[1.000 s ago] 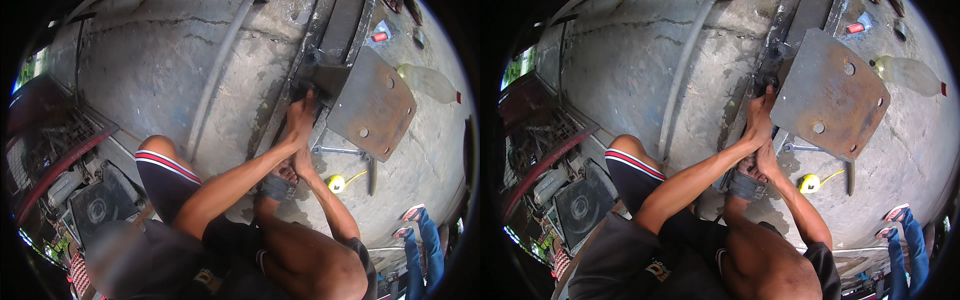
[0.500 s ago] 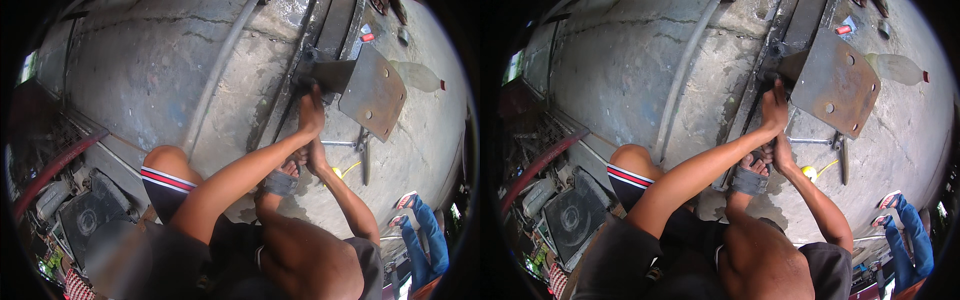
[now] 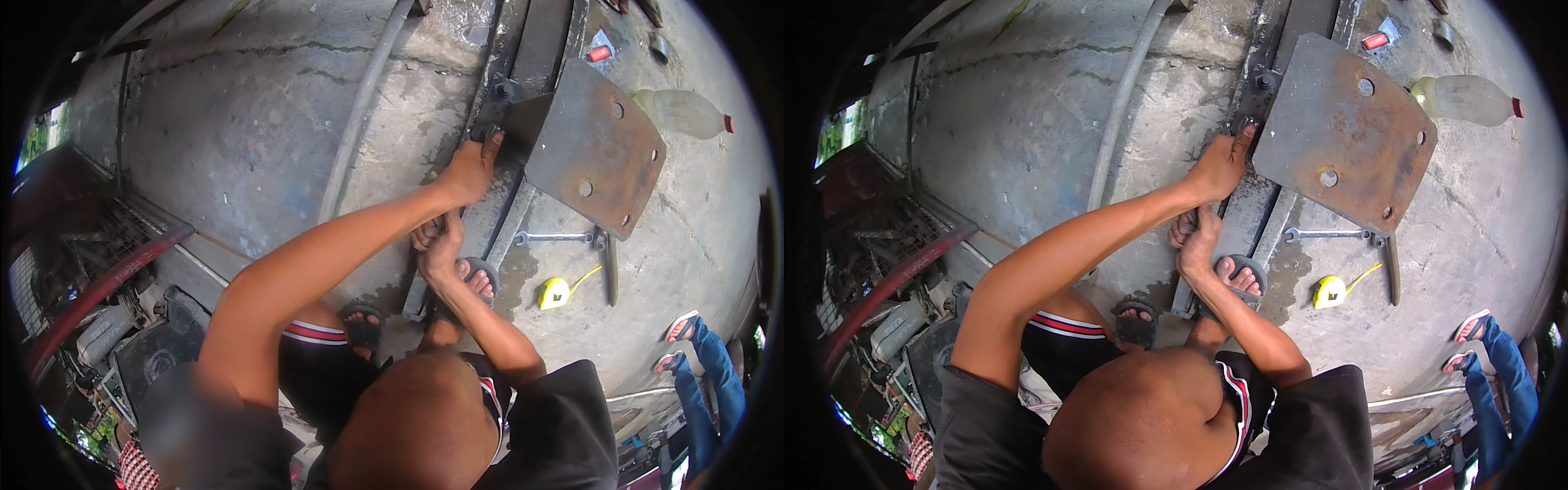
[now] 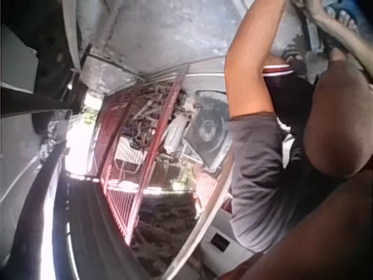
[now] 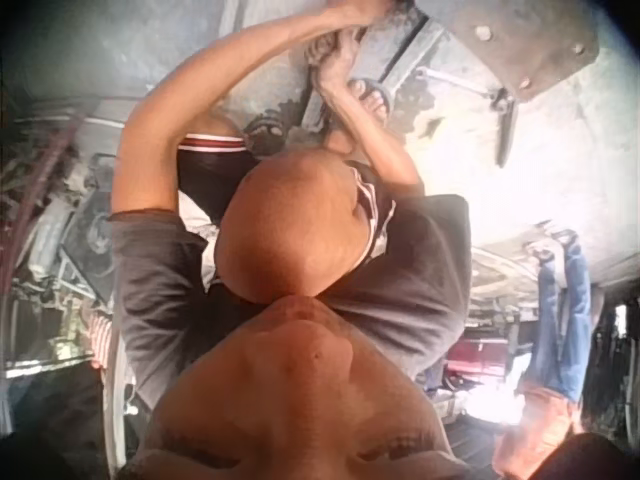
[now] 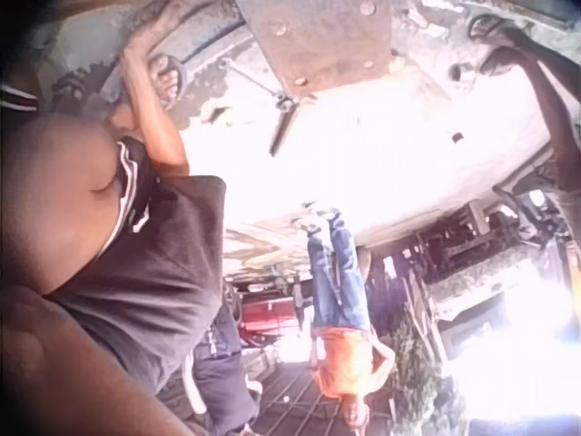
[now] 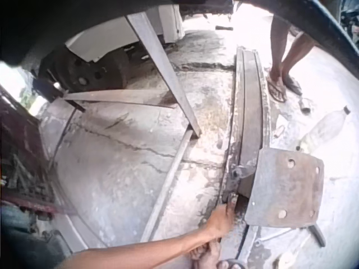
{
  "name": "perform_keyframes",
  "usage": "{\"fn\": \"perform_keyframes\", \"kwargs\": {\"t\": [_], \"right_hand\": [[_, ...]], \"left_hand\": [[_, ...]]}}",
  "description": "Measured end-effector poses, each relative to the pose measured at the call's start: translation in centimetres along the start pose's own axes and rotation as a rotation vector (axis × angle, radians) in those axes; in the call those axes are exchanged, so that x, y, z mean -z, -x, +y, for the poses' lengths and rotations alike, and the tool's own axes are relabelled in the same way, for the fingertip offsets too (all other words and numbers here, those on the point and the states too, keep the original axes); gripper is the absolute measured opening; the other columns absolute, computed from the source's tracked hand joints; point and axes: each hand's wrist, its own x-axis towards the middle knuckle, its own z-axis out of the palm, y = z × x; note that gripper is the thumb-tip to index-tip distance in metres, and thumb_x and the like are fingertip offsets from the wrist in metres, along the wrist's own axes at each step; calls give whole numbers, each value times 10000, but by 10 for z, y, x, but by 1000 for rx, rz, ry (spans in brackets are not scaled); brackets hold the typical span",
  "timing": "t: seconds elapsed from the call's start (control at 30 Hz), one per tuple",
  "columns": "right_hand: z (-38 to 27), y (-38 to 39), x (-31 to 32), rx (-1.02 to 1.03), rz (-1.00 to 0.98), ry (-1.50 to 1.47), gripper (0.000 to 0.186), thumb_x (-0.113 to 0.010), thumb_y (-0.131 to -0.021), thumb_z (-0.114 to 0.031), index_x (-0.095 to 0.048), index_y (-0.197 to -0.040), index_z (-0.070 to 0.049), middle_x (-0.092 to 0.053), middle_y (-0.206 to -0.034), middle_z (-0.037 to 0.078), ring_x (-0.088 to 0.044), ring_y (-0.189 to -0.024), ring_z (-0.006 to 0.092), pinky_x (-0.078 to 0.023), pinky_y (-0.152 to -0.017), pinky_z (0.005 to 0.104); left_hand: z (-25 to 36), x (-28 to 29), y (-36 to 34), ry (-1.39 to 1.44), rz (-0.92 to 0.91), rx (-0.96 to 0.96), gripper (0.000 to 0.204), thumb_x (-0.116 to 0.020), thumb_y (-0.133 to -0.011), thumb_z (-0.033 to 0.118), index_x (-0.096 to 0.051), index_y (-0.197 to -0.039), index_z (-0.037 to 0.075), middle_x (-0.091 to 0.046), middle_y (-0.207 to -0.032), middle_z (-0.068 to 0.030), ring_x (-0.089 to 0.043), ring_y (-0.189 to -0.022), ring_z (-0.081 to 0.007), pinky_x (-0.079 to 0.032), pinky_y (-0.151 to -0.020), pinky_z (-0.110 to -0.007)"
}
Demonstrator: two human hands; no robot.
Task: The person uses a wrench and hammer to loosen and adjust a bolt on a metal frame. They repeatedly strike the wrench with the hammer to loosen the bolt, then tighten it by hand.
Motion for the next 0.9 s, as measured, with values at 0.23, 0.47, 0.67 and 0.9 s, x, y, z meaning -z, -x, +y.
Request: {"fn": "perform_keyframes", "kwargs": {"t": [0.23, 0.47, 0.67, 0.9], "right_hand": [[155, -165, -42, 726, 427, 850, 201, -482, -1012, -208, -497, -1163, -77, -546, -1033, 47, -580, -1024, 153, -479, -872, 320], [83, -84, -6, 323, -68, 88, 292, -345, -1056, -340, -481, -1022, -84, -537, -864, 65, -552, -648, 168, -430, -543, 325], [5, -24, 7, 4, 340, 167, 421, -316, -1053, -427, -438, -825, -95, -387, -571, 13, -343, -404, 124, -230, -375, 313], [-173, -4, 114, -406, -259, 966, 595, -258, -1046, -548, -433, -740, -69, -382, -531, 0, -372, -417, 120, -280, -385, 290]], "left_hand": [[56, 56, -85, -782, -833, -179, 766, -345, -1040, 578, -664, -851, -92, -629, -679, -252, -659, -709, -408, -496, -717, -472], [23, 36, -26, -359, -356, 16, 795, -346, -1033, 599, -645, -787, -94, -606, -712, -257, -628, -773, -364, -479, -777, -475], [19, -21, -8, -124, -53, 11, 794, -314, -1043, 601, -588, -700, -61, -547, -541, -172, -515, -565, -237, -429, -594, -455], [16, -137, -10, 553, 770, -32, 654, -331, -1070, 489, -529, -748, -45, -424, -582, -160, -393, -574, -248, -346, -580, -450]]}}
